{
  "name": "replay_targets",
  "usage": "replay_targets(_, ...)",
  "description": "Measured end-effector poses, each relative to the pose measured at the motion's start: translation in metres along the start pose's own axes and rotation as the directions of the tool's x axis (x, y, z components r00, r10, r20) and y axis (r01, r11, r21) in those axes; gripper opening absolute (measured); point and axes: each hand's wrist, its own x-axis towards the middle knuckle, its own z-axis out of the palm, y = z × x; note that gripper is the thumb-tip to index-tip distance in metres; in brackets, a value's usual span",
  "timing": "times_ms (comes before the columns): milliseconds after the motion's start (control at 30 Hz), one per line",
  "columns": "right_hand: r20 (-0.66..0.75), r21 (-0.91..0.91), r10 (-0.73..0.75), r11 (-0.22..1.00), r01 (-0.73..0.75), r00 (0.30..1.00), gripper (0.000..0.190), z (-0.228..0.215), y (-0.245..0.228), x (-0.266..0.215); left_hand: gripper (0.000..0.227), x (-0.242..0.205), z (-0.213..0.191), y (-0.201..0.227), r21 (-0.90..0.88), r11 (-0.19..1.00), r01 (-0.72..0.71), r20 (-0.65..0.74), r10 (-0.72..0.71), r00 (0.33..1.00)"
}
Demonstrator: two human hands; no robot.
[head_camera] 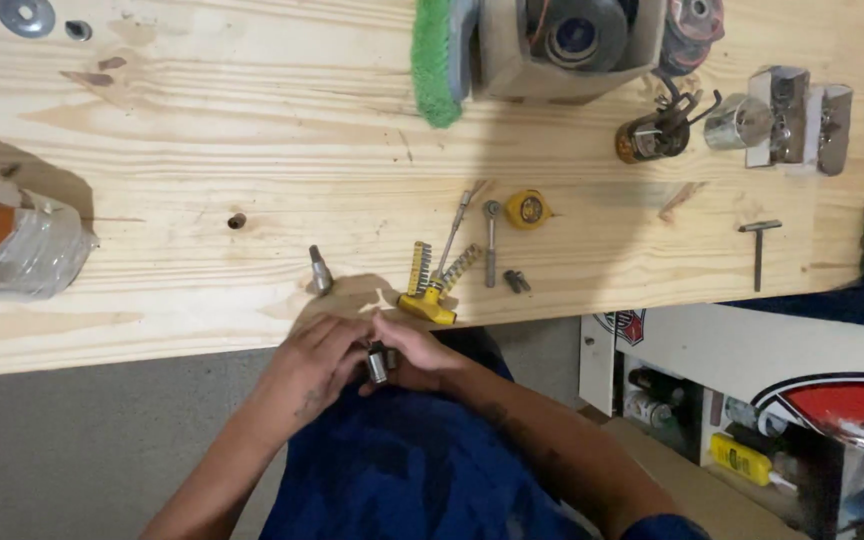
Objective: Organizing and inspecting various hand tools and small hardware on a workbench.
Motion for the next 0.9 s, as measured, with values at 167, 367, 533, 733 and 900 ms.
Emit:
replay_targets(167,-0.006,-0.191,-0.105,0.976,0.102,0.994,0.033,-0.007,0.004,0.006,0.024,0.003,0.007,-0.058,0.293,0.956,-0.01,-0.13,0.05,0.99)
replay_targets(367,-0.008,-0.16,-0.141,0.977,0.138,0.99,0.039,-0.018,0.007,0.01,0.023,0.022,0.019,-0.066,0.549,0.836,0.009,-0.078,0.04,0.996)
replay_targets(533,-0.041,-0.067,-0.115,0.991,0.112,0.993,0.068,-0.015,0.004,0.009,0.024,-0.001,0.032,-0.074,0.399,0.917,0.017,-0.043,0.0,0.999)
replay_targets(733,-0.162,0.083,-0.15,0.983,0.165,0.975,0.047,-0.01,0.005,0.023,0.031,0.001,0.015,-0.002,0.196,0.971,-0.136,0.052,0.128,0.99)
replay_targets(900,0.071,-0.076,-0.174,0.981,0.179,0.982,0.03,-0.007,0.002,0.005,0.036,0.01,-0.018,-0.099,0.387,0.919,-0.073,-0.03,0.092,0.995)
